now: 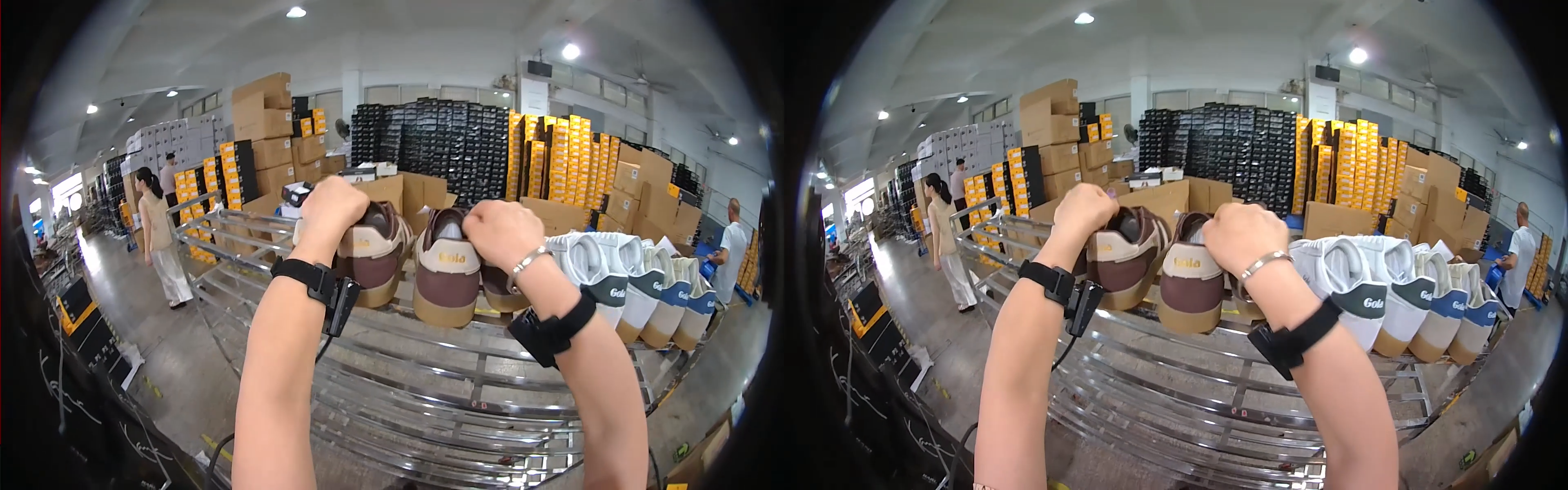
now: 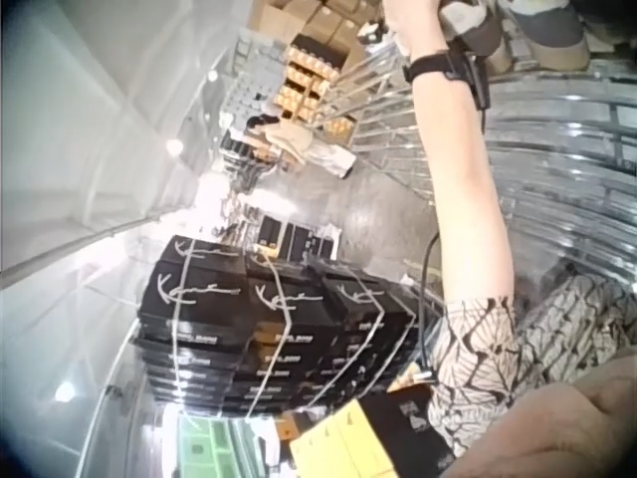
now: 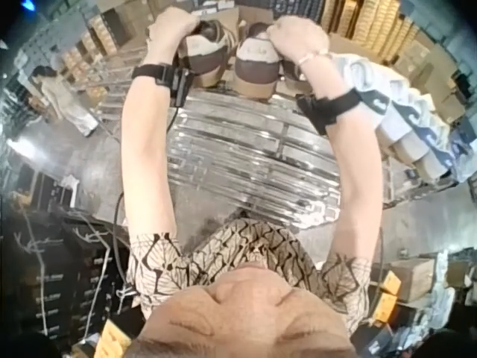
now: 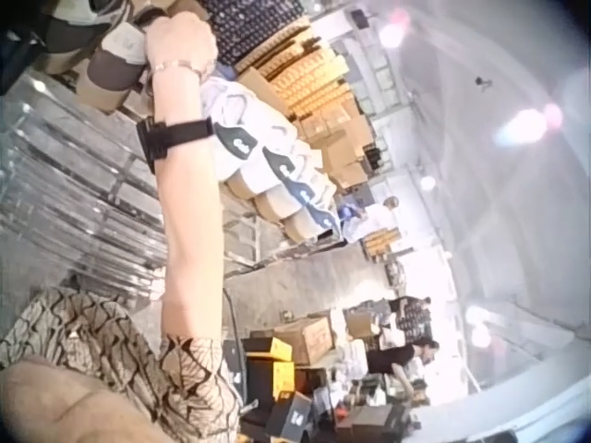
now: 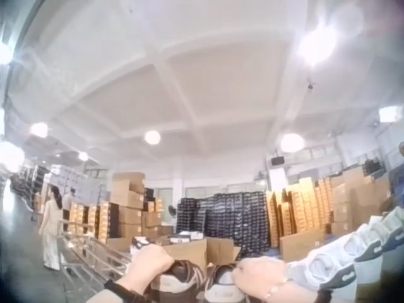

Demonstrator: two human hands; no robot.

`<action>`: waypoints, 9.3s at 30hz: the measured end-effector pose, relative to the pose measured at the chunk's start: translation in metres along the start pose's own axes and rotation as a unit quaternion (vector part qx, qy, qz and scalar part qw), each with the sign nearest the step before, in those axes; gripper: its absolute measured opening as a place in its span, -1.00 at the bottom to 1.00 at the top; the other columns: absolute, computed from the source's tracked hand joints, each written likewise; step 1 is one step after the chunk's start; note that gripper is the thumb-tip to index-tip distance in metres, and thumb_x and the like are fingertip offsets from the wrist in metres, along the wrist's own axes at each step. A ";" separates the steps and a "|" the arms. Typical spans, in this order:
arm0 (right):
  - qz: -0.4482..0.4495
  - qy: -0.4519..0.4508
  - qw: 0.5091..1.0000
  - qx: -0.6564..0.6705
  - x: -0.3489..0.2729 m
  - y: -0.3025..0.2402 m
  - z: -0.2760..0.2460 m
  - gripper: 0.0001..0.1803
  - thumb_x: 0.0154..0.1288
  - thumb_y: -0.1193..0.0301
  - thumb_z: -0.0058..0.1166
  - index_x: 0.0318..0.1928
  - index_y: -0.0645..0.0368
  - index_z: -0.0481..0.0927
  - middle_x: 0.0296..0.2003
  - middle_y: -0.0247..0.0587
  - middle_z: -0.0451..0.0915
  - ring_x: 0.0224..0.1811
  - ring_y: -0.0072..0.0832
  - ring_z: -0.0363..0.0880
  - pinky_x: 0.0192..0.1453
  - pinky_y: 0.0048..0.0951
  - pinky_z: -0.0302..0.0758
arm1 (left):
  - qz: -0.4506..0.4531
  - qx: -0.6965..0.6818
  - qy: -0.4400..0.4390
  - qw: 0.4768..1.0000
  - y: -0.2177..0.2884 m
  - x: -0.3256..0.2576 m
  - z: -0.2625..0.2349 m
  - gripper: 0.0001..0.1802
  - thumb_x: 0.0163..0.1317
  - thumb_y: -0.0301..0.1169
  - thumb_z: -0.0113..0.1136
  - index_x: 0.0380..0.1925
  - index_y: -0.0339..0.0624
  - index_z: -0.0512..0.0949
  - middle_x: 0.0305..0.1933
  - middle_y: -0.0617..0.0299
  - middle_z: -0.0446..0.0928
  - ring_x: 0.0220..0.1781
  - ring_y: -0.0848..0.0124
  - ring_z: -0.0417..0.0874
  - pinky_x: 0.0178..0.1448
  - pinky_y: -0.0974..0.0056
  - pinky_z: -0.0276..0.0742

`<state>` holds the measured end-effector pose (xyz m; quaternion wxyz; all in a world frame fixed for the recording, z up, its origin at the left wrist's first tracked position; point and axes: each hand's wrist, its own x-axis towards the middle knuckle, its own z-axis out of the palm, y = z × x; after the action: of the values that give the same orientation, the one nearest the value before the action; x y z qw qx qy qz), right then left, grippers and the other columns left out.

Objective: Move various shoes from a production counter to a multi-tiered drying or storage rack.

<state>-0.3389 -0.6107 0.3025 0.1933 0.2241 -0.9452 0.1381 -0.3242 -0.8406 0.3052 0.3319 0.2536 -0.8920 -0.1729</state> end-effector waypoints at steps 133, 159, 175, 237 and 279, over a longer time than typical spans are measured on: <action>-0.895 0.019 0.019 0.446 -1.725 -0.396 -0.399 -0.83 -0.25 0.36 0.06 -0.49 -0.12 0.50 -0.43 -0.20 0.45 -0.59 -0.47 0.41 -0.43 -0.42 0.29 | -0.844 0.058 0.503 0.177 0.023 -1.954 -0.634 -0.16 -0.59 0.11 0.41 -0.23 -0.19 0.53 -0.07 -0.09 0.43 0.04 0.08 0.39 0.17 0.12 0.19; -0.656 -0.370 0.356 0.553 -1.608 -0.292 -0.340 -0.83 -0.20 0.45 0.14 -0.48 -0.01 0.49 -0.59 -0.32 0.46 -0.52 -0.30 0.51 -0.47 -0.34 0.44 | -0.423 -0.179 0.729 0.507 0.027 -1.816 -0.786 -0.17 -0.36 -0.24 0.43 -0.02 -0.40 0.33 -0.05 -0.05 0.42 -0.08 0.14 0.50 0.02 0.17 0.44; -0.513 -0.584 0.382 0.499 -1.494 -0.229 -0.391 -0.59 -0.36 0.53 0.33 -0.34 0.29 0.55 -0.43 -0.16 0.59 -0.41 -0.49 0.58 -0.28 -0.54 0.47 | -0.322 -0.331 0.676 0.574 0.007 -1.842 -0.825 -0.08 -0.29 -0.33 0.38 0.12 -0.44 0.15 0.02 -0.02 0.40 -0.03 0.18 0.51 0.05 0.16 0.45; -0.357 -0.612 0.318 0.630 -1.289 -0.085 -0.346 -0.48 -0.28 0.62 0.16 -0.13 0.25 0.45 -0.42 -0.33 0.55 -0.36 -0.63 0.41 -0.22 -0.56 0.37 | -0.175 -0.499 0.361 0.768 -0.027 -1.396 -0.648 -0.44 0.07 -0.15 0.11 -0.01 -0.31 0.34 0.00 0.06 0.40 -0.02 0.18 0.44 0.06 0.12 0.40; -0.049 -0.187 0.627 0.755 -1.048 0.029 -0.279 -0.69 0.02 0.56 0.17 -0.17 0.34 0.50 -0.24 -0.21 0.56 -0.25 -0.59 0.51 -0.20 -0.54 0.44 | -0.140 -0.510 0.326 0.784 -0.129 -1.146 -0.530 -0.52 0.13 -0.11 0.10 -0.14 -0.33 0.42 -0.07 0.10 0.39 -0.09 0.25 0.42 -0.01 0.20 0.38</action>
<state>0.5963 -0.1005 0.0975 -0.2180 0.3589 -0.5133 0.7484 0.8261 -0.3694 0.0471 0.6561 0.2104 -0.4670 -0.5542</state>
